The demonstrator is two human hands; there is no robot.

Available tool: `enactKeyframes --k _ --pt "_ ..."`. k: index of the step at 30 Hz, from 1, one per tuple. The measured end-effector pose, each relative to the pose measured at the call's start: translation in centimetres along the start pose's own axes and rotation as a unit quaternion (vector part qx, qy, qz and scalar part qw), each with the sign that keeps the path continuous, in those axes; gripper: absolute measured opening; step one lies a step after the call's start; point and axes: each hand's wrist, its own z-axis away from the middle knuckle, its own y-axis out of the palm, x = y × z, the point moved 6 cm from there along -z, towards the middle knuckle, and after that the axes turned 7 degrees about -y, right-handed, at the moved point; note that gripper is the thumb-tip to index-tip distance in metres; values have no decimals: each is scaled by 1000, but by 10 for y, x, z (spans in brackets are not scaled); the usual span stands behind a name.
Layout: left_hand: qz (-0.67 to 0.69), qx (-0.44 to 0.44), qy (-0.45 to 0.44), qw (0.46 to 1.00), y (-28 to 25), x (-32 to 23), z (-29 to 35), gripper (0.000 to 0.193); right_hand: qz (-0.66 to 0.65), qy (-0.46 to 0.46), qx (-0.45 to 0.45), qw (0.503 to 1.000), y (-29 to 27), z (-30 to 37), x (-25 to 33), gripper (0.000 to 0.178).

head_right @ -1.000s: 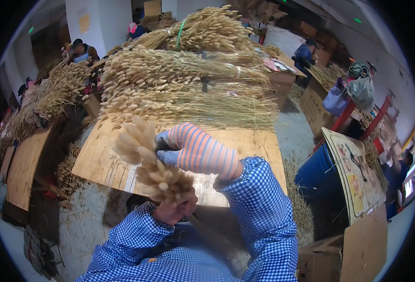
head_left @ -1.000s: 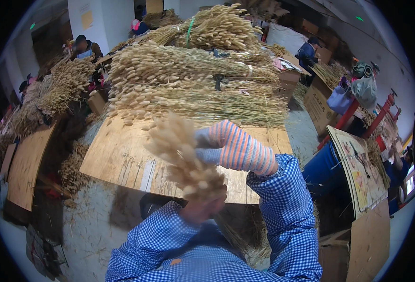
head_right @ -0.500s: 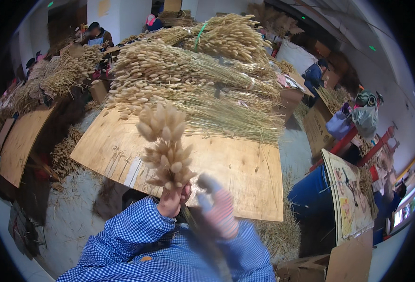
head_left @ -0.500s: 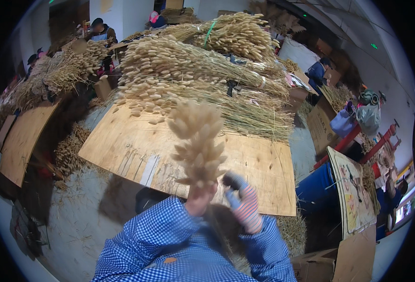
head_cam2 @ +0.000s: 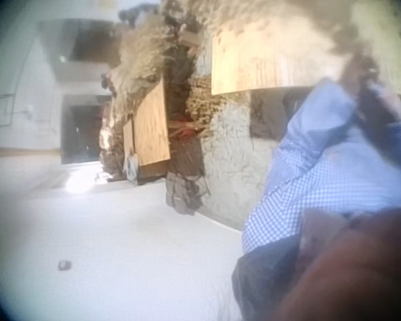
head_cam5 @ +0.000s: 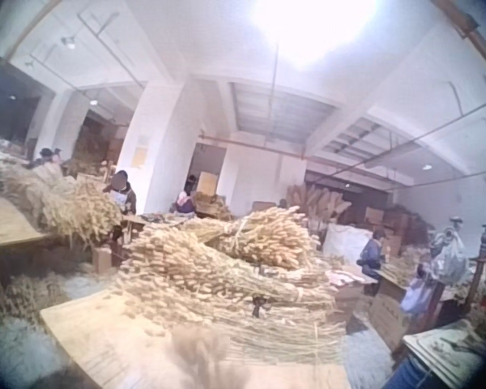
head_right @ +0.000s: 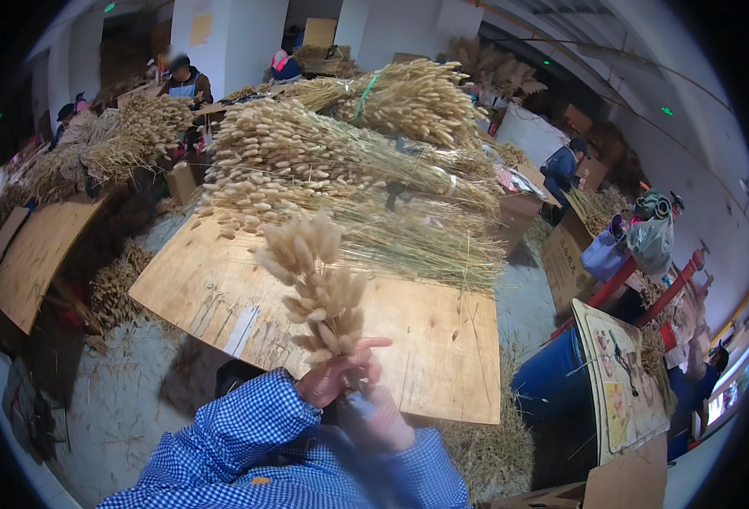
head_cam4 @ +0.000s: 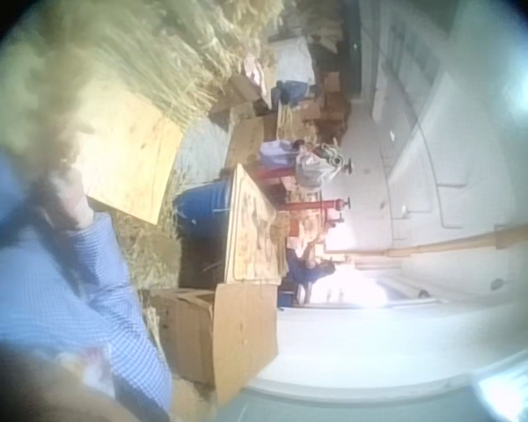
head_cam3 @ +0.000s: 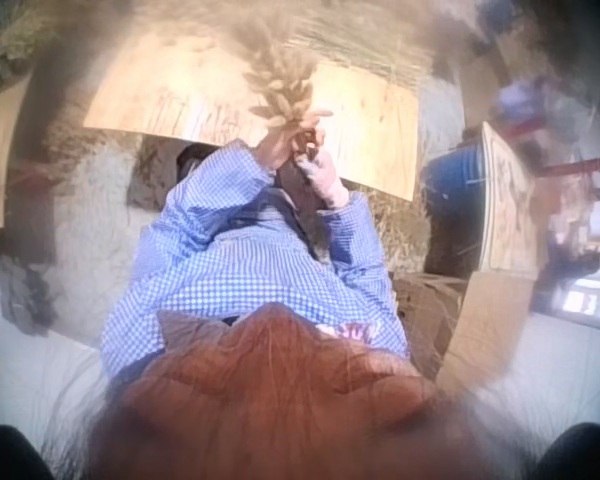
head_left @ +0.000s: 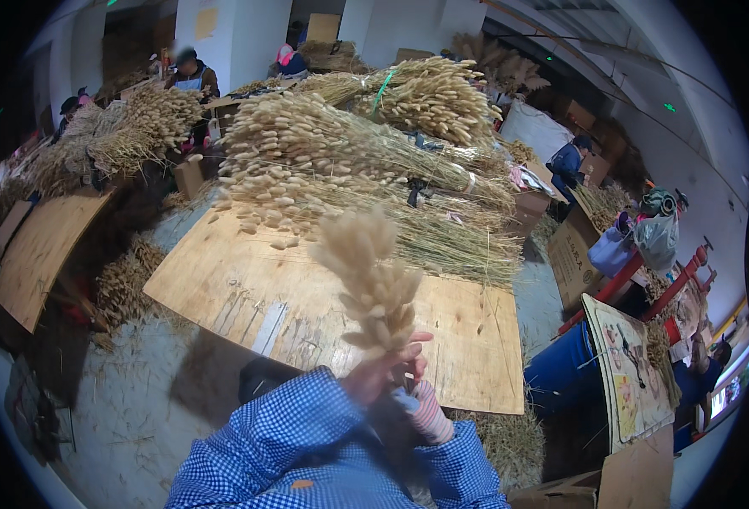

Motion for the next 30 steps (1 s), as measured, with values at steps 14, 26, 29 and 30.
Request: enactKeyframes --k 14,26,29,30 --pt "-54 -111 45 991 -37 61 5 51 -69 65 -57 994 -8 8 -35 29" --pt "-64 -57 262 961 -23 42 1 71 204 -262 -281 900 -124 -3 111 27" --pt "22 14 295 955 -17 42 -1 80 241 -261 -254 900 -129 -25 127 31" --pt "26 2 287 958 -16 43 -2 74 249 -248 -239 905 -129 -33 129 32"
